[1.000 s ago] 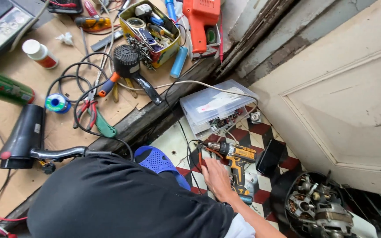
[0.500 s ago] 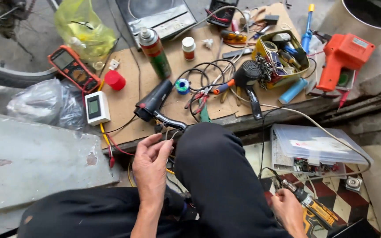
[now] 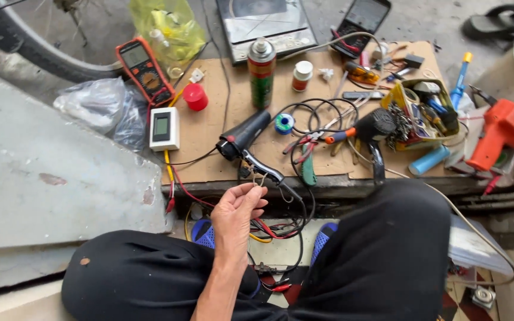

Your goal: The person sits on the floor and works on a small electronic component, using pliers to strip and twist wires. They handle a small white box and a black hairdryer-like device, connecting wires to the component while surrounded by various tools and equipment.

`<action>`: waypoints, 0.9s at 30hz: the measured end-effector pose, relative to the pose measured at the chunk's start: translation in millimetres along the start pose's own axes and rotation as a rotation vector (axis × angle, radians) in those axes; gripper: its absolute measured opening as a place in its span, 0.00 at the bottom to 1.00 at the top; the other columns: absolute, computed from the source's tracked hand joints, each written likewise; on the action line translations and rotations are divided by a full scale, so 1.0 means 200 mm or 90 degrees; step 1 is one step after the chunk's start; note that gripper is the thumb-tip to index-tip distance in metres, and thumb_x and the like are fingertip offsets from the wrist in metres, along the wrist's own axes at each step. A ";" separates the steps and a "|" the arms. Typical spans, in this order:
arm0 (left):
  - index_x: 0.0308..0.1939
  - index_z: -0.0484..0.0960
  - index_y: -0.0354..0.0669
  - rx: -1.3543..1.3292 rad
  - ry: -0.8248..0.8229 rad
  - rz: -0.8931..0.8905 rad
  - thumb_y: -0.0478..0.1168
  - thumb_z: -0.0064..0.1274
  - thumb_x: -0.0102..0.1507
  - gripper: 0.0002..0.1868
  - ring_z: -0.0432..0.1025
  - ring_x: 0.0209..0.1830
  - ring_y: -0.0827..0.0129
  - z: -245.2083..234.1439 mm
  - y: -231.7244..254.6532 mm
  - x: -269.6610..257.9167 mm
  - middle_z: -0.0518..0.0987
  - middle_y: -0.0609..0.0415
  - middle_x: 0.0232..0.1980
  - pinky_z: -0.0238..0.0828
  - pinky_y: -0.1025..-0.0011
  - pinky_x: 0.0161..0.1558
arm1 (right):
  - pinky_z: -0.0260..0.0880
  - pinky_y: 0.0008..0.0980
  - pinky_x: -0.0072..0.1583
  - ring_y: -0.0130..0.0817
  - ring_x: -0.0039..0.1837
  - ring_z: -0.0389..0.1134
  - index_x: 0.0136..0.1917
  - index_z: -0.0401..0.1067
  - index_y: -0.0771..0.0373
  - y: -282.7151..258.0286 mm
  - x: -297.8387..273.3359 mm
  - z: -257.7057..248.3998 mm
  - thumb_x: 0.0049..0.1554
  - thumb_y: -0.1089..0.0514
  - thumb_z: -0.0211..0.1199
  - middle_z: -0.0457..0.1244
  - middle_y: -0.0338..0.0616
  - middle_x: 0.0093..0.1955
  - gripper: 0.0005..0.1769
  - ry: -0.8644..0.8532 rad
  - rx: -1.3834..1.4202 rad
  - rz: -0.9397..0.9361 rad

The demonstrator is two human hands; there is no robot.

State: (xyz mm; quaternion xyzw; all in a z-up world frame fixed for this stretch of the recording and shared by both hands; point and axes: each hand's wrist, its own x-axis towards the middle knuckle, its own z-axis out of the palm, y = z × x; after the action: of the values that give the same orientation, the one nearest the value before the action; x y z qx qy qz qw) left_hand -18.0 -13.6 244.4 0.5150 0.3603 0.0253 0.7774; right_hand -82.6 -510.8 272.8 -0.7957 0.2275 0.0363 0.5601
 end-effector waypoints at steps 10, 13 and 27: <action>0.56 0.90 0.30 -0.079 0.047 -0.038 0.34 0.66 0.65 0.15 0.83 0.39 0.64 -0.05 -0.08 0.11 0.92 0.41 0.47 0.86 0.72 0.48 | 0.80 0.47 0.70 0.52 0.67 0.78 0.59 0.78 0.73 -0.85 0.02 1.47 0.68 0.58 0.55 0.72 0.62 0.74 0.18 -0.307 0.225 -0.033; 0.55 0.91 0.30 -0.066 0.058 -0.063 0.35 0.66 0.66 0.15 0.83 0.39 0.64 -0.05 -0.06 0.11 0.91 0.42 0.46 0.86 0.70 0.48 | 0.82 0.49 0.72 0.53 0.65 0.81 0.64 0.76 0.68 -0.87 0.07 1.66 0.66 0.54 0.56 0.76 0.59 0.63 0.20 -0.351 0.138 0.034; 0.50 0.94 0.32 0.045 0.036 -0.095 0.38 0.67 0.64 0.14 0.83 0.37 0.64 -0.02 -0.05 0.13 0.92 0.45 0.42 0.86 0.71 0.47 | 0.76 0.34 0.57 0.33 0.45 0.73 0.59 0.83 0.65 -0.56 0.17 1.86 0.62 0.56 0.71 0.71 0.44 0.43 0.15 -0.400 0.088 0.047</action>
State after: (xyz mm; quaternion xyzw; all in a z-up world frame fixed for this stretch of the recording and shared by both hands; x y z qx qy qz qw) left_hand -4.2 -4.1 220.4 0.5133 0.4198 -0.0309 0.7479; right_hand 65.5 -153.7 223.1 -0.6969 0.0739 0.2849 0.6540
